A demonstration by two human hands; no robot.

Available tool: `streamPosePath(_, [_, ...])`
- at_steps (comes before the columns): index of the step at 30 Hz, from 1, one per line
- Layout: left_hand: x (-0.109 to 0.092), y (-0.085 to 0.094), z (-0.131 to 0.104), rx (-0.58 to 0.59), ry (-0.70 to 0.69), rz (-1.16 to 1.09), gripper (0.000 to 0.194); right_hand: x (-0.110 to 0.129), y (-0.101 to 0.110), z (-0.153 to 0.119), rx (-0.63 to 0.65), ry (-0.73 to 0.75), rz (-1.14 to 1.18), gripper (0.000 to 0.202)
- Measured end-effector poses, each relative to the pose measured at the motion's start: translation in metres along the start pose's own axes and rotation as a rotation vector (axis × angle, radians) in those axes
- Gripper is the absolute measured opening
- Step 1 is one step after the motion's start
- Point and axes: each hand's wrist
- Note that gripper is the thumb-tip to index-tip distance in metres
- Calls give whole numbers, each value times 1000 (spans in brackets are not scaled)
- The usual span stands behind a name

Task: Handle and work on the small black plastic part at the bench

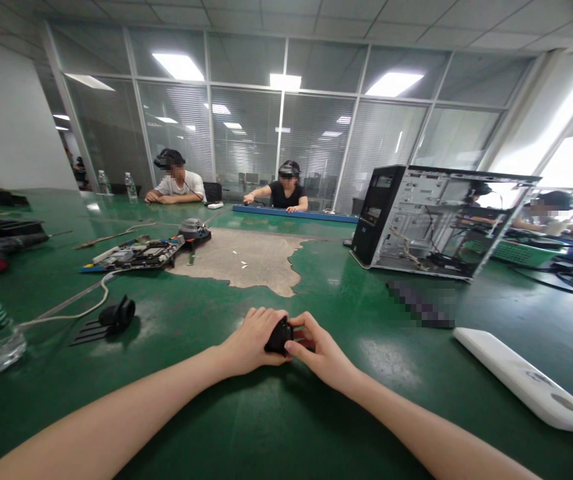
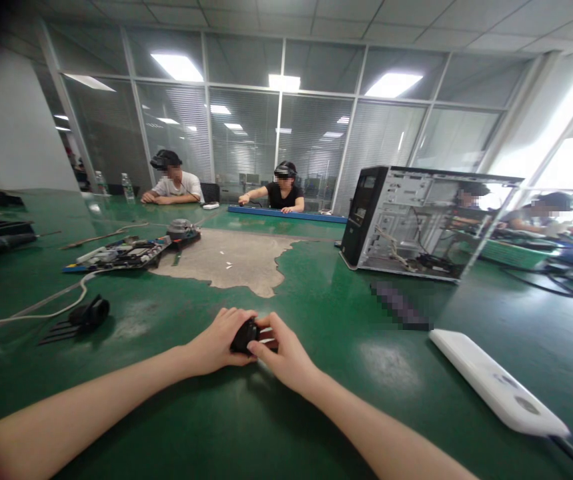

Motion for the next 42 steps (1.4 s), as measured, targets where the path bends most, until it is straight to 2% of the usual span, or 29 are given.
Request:
streamPosePath(6, [0, 1, 1, 7, 1, -11, 63, -4, -2, 2, -67, -22, 7, 17])
streamPosePath(13, [0, 2, 1, 9, -1, -9, 62, -8, 1, 2, 2, -78, 39, 21])
streamPosePath(18, [0, 2, 1, 11, -7, -3, 61, -5, 0, 2, -32, -30, 36, 18])
streamPosePath(23, [0, 0, 0, 2, -9, -12, 62, -8, -1, 5, -62, -49, 8, 18])
streamPosePath(28, [0, 0, 1, -6, -4, -12, 60, -10, 0, 4, -30, -79, 8, 20])
streamPosePath(34, [0, 1, 1, -15, 17, -11, 58, -6, 1, 1, -41, 33, 45, 22])
streamPosePath(38, [0, 0, 1, -16, 23, 0, 61, -5, 0, 4, -66, -9, 33, 17])
streamPosePath(42, [0, 0, 2, -13, 12, -7, 60, -4, -1, 6, -80, -50, 15, 24])
Point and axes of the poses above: each hand's wrist, its own z-axis towards the middle knuckle, its own y-axis out of the back of the hand, x = y × z, and after that the axes turned 15 degrees about -x, right-handed
